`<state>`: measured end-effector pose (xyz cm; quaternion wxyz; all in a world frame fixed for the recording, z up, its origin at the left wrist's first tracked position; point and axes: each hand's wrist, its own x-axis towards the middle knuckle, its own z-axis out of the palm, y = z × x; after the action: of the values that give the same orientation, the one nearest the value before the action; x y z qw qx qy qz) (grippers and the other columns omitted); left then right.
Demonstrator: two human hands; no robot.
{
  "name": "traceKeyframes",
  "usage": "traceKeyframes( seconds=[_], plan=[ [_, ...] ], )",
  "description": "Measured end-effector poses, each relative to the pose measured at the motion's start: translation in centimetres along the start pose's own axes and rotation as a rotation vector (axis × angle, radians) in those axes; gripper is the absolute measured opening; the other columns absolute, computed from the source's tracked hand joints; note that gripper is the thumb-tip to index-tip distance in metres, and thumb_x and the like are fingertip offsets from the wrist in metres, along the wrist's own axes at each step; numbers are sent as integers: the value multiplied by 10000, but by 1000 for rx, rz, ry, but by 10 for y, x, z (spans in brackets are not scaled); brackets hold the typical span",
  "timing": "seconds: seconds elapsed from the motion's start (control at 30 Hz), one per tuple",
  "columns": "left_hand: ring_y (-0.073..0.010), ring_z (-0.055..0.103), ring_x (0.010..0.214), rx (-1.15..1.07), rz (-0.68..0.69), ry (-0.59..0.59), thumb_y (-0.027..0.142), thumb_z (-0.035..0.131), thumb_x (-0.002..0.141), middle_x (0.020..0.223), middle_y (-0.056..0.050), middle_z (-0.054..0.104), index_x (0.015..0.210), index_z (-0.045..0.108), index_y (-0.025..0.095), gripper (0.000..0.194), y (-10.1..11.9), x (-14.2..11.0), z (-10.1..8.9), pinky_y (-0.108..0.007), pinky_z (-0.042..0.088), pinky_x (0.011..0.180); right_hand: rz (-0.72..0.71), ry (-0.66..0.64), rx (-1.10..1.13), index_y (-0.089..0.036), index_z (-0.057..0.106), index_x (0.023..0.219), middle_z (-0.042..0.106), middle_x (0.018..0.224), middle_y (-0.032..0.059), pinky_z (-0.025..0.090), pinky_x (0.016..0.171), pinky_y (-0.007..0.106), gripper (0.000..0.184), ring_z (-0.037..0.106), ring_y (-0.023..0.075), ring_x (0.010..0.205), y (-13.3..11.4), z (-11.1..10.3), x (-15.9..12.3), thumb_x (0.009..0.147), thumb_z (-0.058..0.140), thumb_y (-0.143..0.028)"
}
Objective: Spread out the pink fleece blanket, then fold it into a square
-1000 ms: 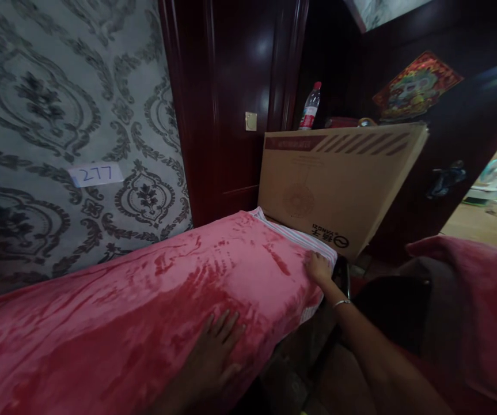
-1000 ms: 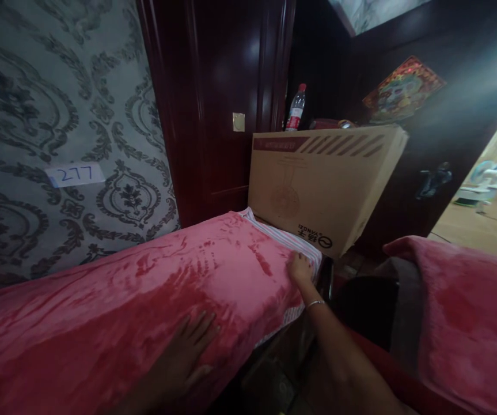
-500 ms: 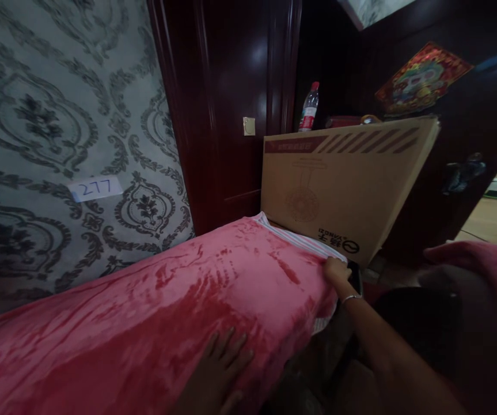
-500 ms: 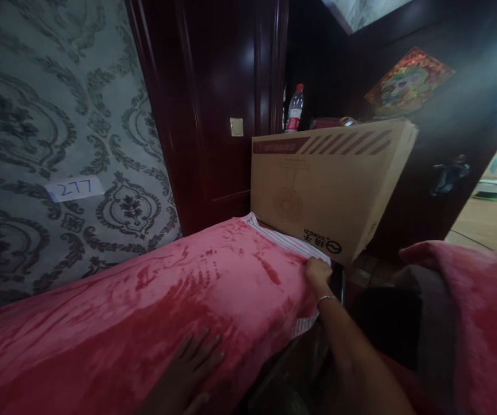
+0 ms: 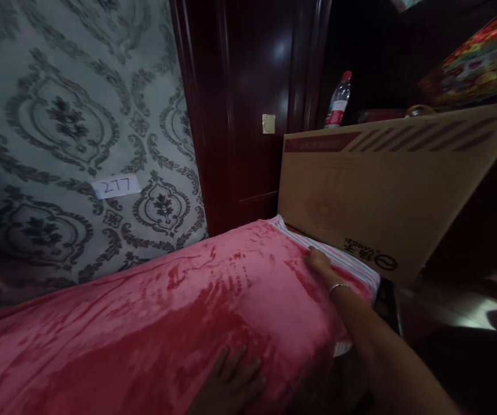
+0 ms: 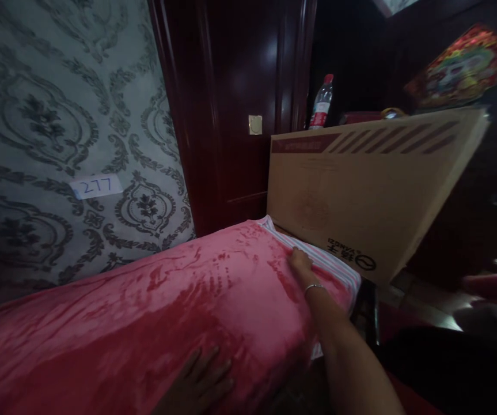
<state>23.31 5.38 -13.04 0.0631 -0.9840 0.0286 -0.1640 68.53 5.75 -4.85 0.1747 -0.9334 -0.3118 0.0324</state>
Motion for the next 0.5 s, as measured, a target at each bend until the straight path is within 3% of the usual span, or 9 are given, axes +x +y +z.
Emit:
traceKeyframes(
  seconds=[0.13,0.3,0.5],
  plan=[
    [-212,401,1451,15,-38,-55,472,461,1011,1517,32,515,1570,283,391,592,3,0,7,-404,272,1225,6,-49,33,-127,685,1199,702,1201,181,489,799,309,354,671,287,1082,-11,6,11,942,546,-327],
    [-226,473,1406,-76,-156,-106,442,461,1014,1500,14,531,1579,233,417,609,10,0,9,-424,335,1193,28,-15,44,-64,680,1203,695,1186,231,493,731,301,416,686,284,1048,-5,9,23,1007,412,-315],
    [-234,477,1405,7,-238,-40,470,582,959,1531,-63,486,1588,259,321,722,17,-9,-15,-388,367,1184,9,-5,37,-78,733,1094,734,1064,227,486,655,327,332,717,319,936,-2,25,22,950,540,-306]
  ],
)
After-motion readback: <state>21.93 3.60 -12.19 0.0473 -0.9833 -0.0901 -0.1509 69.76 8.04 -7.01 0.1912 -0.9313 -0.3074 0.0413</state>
